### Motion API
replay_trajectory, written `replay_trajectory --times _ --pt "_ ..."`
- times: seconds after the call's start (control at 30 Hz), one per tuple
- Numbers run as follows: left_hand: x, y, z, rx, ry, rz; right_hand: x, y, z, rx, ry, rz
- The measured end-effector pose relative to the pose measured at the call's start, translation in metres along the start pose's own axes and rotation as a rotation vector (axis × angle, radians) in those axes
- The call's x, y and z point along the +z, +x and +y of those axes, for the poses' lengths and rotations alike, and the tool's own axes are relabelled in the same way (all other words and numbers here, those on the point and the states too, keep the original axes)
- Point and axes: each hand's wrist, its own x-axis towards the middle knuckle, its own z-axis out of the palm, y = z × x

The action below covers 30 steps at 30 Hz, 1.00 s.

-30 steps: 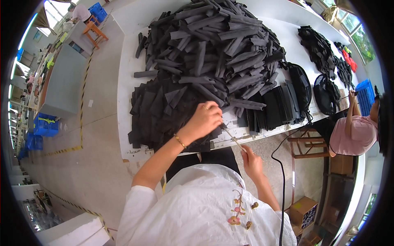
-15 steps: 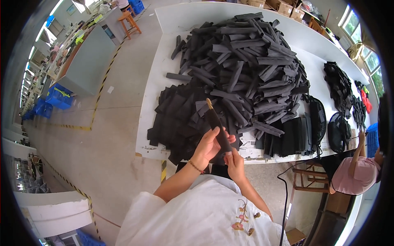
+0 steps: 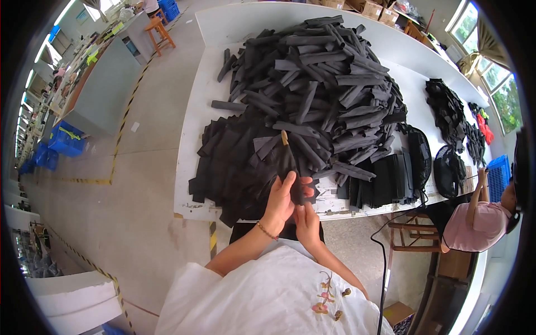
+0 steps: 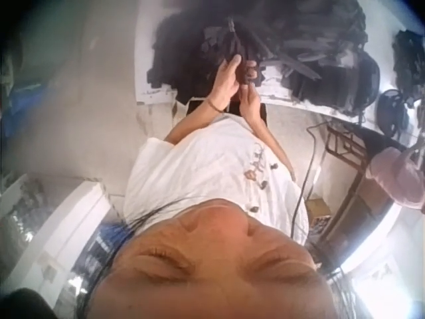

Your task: Applying a coating or glue to black fabric straps using a wooden applicator stick in a factory setting.

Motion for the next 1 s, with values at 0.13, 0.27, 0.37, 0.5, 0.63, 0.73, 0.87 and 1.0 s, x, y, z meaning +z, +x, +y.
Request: replay_trajectory --times 0.13,0.27,0.37,0.5,0.63,0.73,0.87,1.0 --pt "-0.005 0.002 0.01 0.056 -0.02 -0.03 0.012 -0.004 0.011 -0.101 0.034 0.039" --pt "-0.001 0.0 0.022 0.093 0.039 -0.011 0.006 -0.021 0.015 -0.046 -0.059 -0.035" --pt "-0.001 0.005 0.036 0.11 0.133 0.057 -0.004 -0.031 0.024 0.052 -0.09 -0.146" --pt "0.002 0.019 0.068 0.259 0.118 0.151 -0.032 -0.052 0.015 0.098 -0.185 -0.281" --pt "-0.007 0.035 0.109 0.376 0.074 0.125 -0.081 -0.09 0.038 0.244 -0.291 -0.405" --pt "-0.005 0.049 0.113 0.413 -0.063 0.147 -0.12 -0.099 0.038 -0.012 -0.38 -0.408" --pt "0.004 0.051 0.097 0.424 -0.112 0.25 -0.077 -0.039 -0.021 0.056 -0.055 0.108" --pt "0.013 0.037 0.052 0.254 -0.091 0.219 -0.016 0.031 -0.038 -0.319 0.057 0.176"
